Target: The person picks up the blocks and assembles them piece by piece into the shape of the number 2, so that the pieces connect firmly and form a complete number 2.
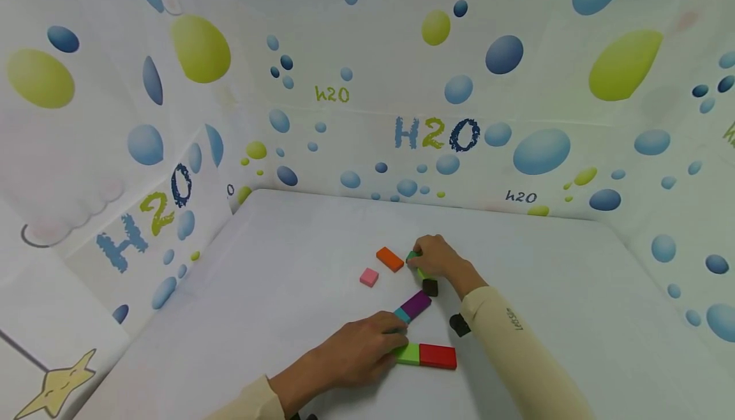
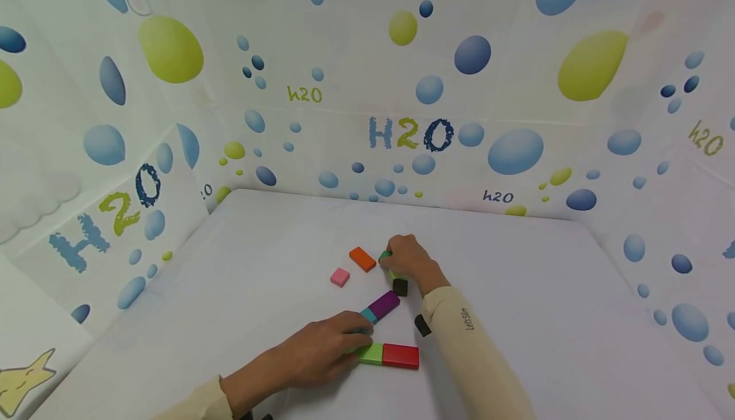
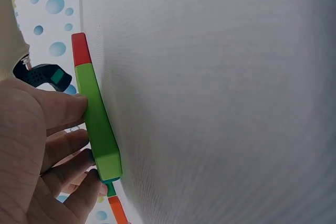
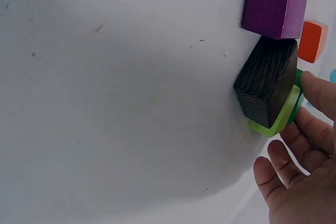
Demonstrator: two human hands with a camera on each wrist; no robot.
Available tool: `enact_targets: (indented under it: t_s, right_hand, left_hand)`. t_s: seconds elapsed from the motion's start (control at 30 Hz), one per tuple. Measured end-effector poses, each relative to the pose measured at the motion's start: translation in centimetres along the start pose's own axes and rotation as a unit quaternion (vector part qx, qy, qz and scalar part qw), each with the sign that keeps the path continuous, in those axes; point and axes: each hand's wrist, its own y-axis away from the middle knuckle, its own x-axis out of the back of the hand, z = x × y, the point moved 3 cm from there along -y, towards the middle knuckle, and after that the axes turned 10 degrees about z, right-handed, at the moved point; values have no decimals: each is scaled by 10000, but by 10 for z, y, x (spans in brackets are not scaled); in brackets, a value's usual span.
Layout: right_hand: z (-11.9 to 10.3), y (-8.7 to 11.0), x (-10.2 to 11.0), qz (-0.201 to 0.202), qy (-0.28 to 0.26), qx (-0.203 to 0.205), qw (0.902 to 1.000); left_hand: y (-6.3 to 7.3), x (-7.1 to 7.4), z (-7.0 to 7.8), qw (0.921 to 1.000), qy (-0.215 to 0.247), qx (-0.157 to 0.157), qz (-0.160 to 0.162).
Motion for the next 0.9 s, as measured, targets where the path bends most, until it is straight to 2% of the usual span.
enact_targets:
  t_s: [0.47, 0.9]
  right_hand:
    - [0, 1, 2, -37, -76, 212, 9997]
    - [4, 2, -1, -29, -72, 244, 9997]
  left_hand:
    - [0, 2, 0, 10000, 4, 49, -24]
    - [0, 3, 0, 10000, 49, 66, -20]
